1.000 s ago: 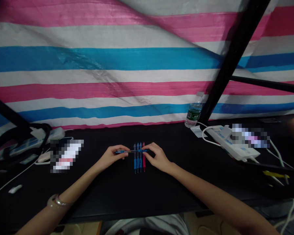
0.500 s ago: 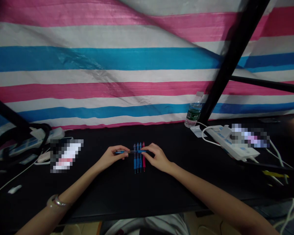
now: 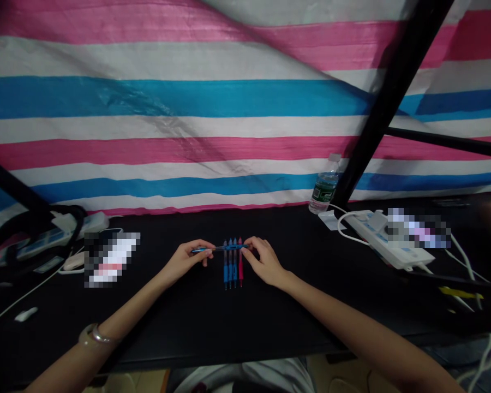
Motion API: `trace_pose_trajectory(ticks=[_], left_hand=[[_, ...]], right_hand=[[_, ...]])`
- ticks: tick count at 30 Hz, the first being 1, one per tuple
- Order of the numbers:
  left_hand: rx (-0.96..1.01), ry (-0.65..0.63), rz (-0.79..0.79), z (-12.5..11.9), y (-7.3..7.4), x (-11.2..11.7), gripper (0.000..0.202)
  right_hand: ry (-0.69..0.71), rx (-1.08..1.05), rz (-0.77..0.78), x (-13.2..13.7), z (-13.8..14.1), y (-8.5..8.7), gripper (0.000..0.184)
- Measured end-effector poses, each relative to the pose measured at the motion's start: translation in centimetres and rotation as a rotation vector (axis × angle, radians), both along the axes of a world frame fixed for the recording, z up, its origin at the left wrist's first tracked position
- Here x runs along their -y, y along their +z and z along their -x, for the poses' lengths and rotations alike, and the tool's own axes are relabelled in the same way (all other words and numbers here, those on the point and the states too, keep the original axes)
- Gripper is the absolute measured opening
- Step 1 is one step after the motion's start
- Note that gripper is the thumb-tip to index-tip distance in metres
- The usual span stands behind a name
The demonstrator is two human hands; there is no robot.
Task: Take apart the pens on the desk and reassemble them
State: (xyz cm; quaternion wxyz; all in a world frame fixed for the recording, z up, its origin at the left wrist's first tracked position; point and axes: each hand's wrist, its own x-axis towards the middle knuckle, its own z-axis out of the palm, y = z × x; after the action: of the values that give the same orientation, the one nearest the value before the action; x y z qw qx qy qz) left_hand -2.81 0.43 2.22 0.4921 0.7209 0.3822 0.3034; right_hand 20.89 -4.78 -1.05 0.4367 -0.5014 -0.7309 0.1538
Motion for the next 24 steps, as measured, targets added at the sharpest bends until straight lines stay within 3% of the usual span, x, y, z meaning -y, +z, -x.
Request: trace_pose_trajectory(ticks=[9, 14, 21, 24], left_hand=[[0.028, 0.008, 0.008, 0.1, -0.2, 0.0, 0.026], [0.044, -0.001, 0.005, 0.0, -0.3, 0.0, 0.026], [0.050, 0.005, 0.022, -0.4, -0.1, 0.5, 0.026], [0.057, 0.005, 0.034, -0.5, -0.1, 0.6, 0.025]], right_hand=[[0.083, -0.106, 0.077, -0.1, -0.1, 0.2, 0.019], [0.149, -0.108, 0.097, -0.3, -0.1, 0.1, 0.035], [0.135, -0.170, 0.135, -0.5, 0.0, -0.8, 0.048], [0.090, -0.186, 0.152, -0.3, -0.1, -0.4, 0.043]])
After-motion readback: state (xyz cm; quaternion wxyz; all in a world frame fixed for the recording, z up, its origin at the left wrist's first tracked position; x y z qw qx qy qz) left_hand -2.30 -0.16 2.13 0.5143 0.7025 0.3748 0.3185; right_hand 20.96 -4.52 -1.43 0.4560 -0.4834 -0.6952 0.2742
